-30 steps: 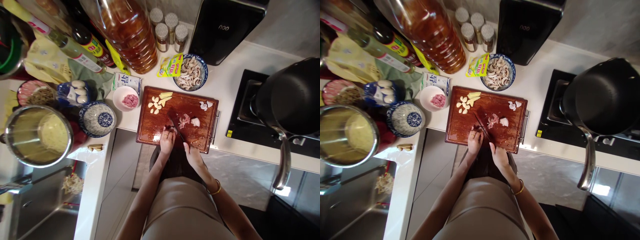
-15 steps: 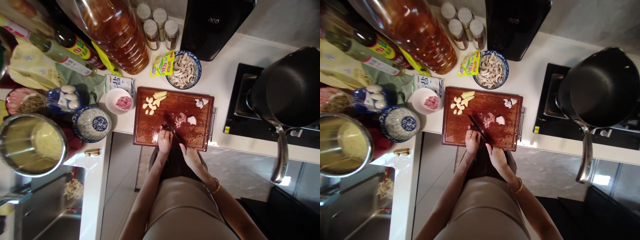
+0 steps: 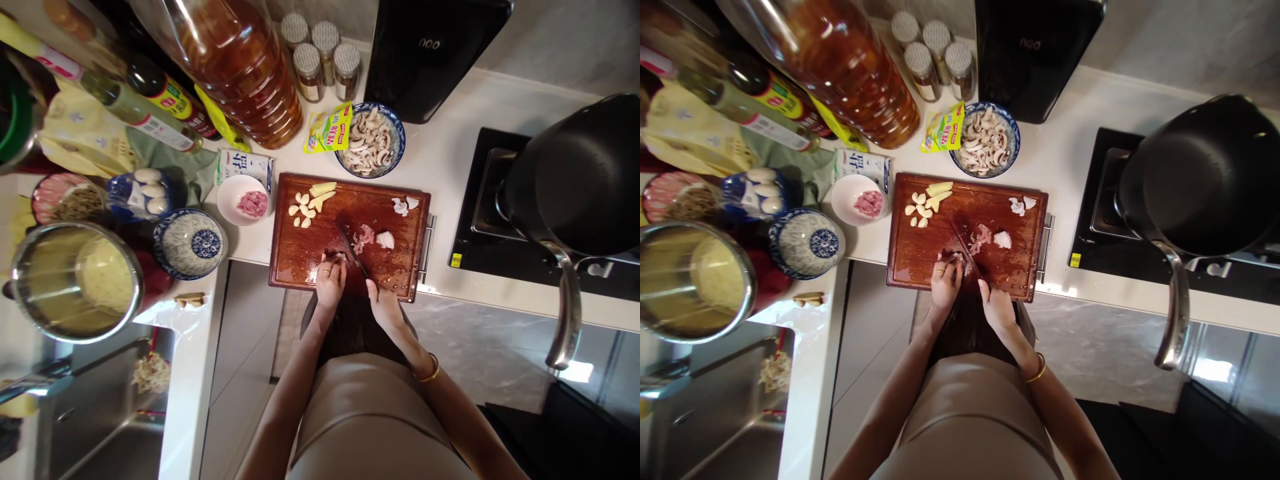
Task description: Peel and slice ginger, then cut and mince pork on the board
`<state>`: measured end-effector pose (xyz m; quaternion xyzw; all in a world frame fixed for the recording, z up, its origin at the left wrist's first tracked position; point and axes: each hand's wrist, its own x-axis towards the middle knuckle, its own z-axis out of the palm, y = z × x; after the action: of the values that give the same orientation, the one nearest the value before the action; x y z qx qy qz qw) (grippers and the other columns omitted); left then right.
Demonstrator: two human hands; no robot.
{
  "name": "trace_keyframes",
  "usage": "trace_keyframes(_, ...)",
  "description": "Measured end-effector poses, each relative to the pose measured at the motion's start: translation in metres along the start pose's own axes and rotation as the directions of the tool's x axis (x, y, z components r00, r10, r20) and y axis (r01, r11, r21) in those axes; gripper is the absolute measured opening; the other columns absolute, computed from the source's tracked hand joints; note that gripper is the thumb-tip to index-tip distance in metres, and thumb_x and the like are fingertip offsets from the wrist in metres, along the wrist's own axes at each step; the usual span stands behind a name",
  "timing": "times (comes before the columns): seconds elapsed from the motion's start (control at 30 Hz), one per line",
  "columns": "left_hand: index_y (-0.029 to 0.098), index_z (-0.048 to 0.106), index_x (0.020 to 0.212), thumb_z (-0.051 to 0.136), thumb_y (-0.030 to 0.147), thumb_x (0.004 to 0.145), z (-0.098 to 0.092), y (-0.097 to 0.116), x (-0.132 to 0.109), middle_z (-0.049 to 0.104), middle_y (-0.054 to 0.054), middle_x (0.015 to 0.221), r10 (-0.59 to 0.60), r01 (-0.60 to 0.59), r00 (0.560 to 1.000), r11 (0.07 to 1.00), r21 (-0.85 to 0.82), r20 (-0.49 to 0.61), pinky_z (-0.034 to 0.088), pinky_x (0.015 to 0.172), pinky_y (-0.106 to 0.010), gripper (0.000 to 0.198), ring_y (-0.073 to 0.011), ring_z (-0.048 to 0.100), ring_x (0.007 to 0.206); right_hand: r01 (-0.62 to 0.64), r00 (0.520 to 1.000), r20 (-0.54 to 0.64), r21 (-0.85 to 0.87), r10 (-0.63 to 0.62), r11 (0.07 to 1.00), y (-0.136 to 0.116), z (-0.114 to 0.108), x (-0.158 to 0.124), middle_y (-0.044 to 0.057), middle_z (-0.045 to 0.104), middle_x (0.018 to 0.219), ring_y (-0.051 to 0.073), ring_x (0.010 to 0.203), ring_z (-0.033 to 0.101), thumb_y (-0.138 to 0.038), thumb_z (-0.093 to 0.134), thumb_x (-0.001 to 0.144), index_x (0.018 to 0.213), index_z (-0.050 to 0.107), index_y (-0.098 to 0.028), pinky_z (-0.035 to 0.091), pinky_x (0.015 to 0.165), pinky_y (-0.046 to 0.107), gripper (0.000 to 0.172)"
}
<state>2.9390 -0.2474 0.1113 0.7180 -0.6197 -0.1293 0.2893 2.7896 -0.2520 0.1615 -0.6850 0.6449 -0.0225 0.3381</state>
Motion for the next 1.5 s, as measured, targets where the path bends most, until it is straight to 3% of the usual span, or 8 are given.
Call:
trace_keyframes(0.17, 0.018, 0.056, 0.103, 0.045, 0.019, 0.084, -0.002, 0.001, 0.0, 0.058, -0.009, 0.107, -0.004, 0.004, 1.0, 1.0, -0.019, 0.013, 0.04, 0.097, -0.039, 0.022, -0.0183, 0.051, 0.106, 0.024, 0.999, 0.031, 0.011, -0.025, 1.0, -0.003, -0.003, -0.01, 0.015, 0.067, 0.093, 0.024, 0.092, 0.062, -0.04, 0.027, 0.092, 0.11, 0.061, -0.012, 0.044, 0.086, 0.033, 0.047)
trace_keyframes(0.4, 0.018, 0.056, 0.081, 0.044, 0.022, 0.084, 0.0, -0.001, 0.002, 0.057, -0.009, 0.093, -0.072, 0.072, 0.997, 0.997, 0.026, 0.014, 0.044, 0.087, -0.036, 0.013, -0.0196, 0.051, 0.102, 0.057, 0.997, 0.046, 0.002, -0.057, 0.998, -0.003, 0.002, -0.017, 0.017, 0.064, 0.105, 0.024, 0.098, 0.06, -0.039, 0.026, 0.092, 0.112, 0.058, -0.008, 0.044, 0.087, 0.033, 0.049)
trace_keyframes(0.57, 0.019, 0.055, 0.076, 0.043, 0.024, 0.085, 0.003, 0.001, 0.006, 0.056, -0.007, 0.085, -0.038, 0.037, 0.999, 0.999, 0.034, 0.017, 0.043, 0.088, -0.037, 0.017, -0.0186, 0.052, 0.094, -0.017, 0.993, 0.117, -0.014, 0.018, 1.0, -0.012, 0.005, -0.002, 0.015, 0.067, 0.094, 0.023, 0.089, 0.064, -0.043, 0.025, 0.092, 0.106, 0.062, -0.013, 0.046, 0.081, 0.031, 0.05)
trace_keyframes(0.73, 0.018, 0.057, 0.081, 0.043, 0.024, 0.085, 0.005, 0.0, 0.008, 0.055, -0.007, 0.085, -0.06, 0.06, 0.998, 0.996, 0.068, -0.001, 0.045, 0.08, -0.032, 0.017, -0.0178, 0.052, 0.088, 0.002, 0.996, 0.094, -0.009, -0.001, 1.0, -0.003, 0.004, -0.004, 0.014, 0.068, 0.091, 0.023, 0.09, 0.063, -0.043, 0.026, 0.092, 0.109, 0.061, -0.013, 0.045, 0.082, 0.031, 0.05)
trace_keyframes(0.97, 0.018, 0.059, 0.089, 0.043, 0.023, 0.085, 0.004, 0.004, 0.01, 0.055, -0.008, 0.089, -0.057, 0.055, 0.998, 0.996, 0.074, 0.014, 0.044, 0.085, -0.033, 0.017, -0.0192, 0.052, 0.094, -0.041, 0.997, 0.066, -0.007, 0.041, 0.999, -0.002, 0.006, 0.005, 0.014, 0.069, 0.084, 0.023, 0.086, 0.064, -0.042, 0.024, 0.092, 0.104, 0.063, -0.011, 0.046, 0.081, 0.031, 0.051)
trace_keyframes(1.17, 0.018, 0.058, 0.09, 0.043, 0.024, 0.085, 0.003, 0.009, 0.013, 0.054, -0.008, 0.089, -0.101, 0.1, 0.995, 0.993, 0.063, 0.013, 0.042, 0.089, -0.035, 0.017, -0.0192, 0.051, 0.094, 0.019, 0.999, 0.038, 0.025, -0.02, 1.0, -0.006, -0.004, -0.001, 0.016, 0.067, 0.096, 0.024, 0.096, 0.061, -0.04, 0.024, 0.092, 0.114, 0.058, -0.01, 0.044, 0.086, 0.033, 0.05)
trace_keyframes(1.33, 0.017, 0.056, 0.084, 0.044, 0.025, 0.084, 0.003, 0.006, 0.01, 0.054, -0.008, 0.087, -0.166, 0.166, 0.986, 0.985, 0.048, -0.012, 0.044, 0.081, -0.032, 0.015, -0.0183, 0.053, 0.088, 0.028, 0.998, 0.047, 0.008, -0.029, 1.0, -0.003, -0.003, -0.015, 0.016, 0.067, 0.096, 0.024, 0.096, 0.061, -0.04, 0.026, 0.092, 0.114, 0.058, -0.009, 0.043, 0.087, 0.033, 0.049)
trace_keyframes(1.5, 0.017, 0.054, 0.079, 0.046, 0.023, 0.082, 0.004, 0.003, 0.007, 0.054, -0.008, 0.086, -0.166, 0.166, 0.986, 0.984, 0.063, -0.008, 0.044, 0.079, -0.031, 0.011, -0.0182, 0.052, 0.087, 0.02, 0.996, 0.091, -0.014, -0.019, 1.0, -0.009, 0.004, -0.01, 0.016, 0.067, 0.094, 0.024, 0.093, 0.062, -0.04, 0.025, 0.092, 0.11, 0.06, -0.009, 0.045, 0.084, 0.032, 0.05)
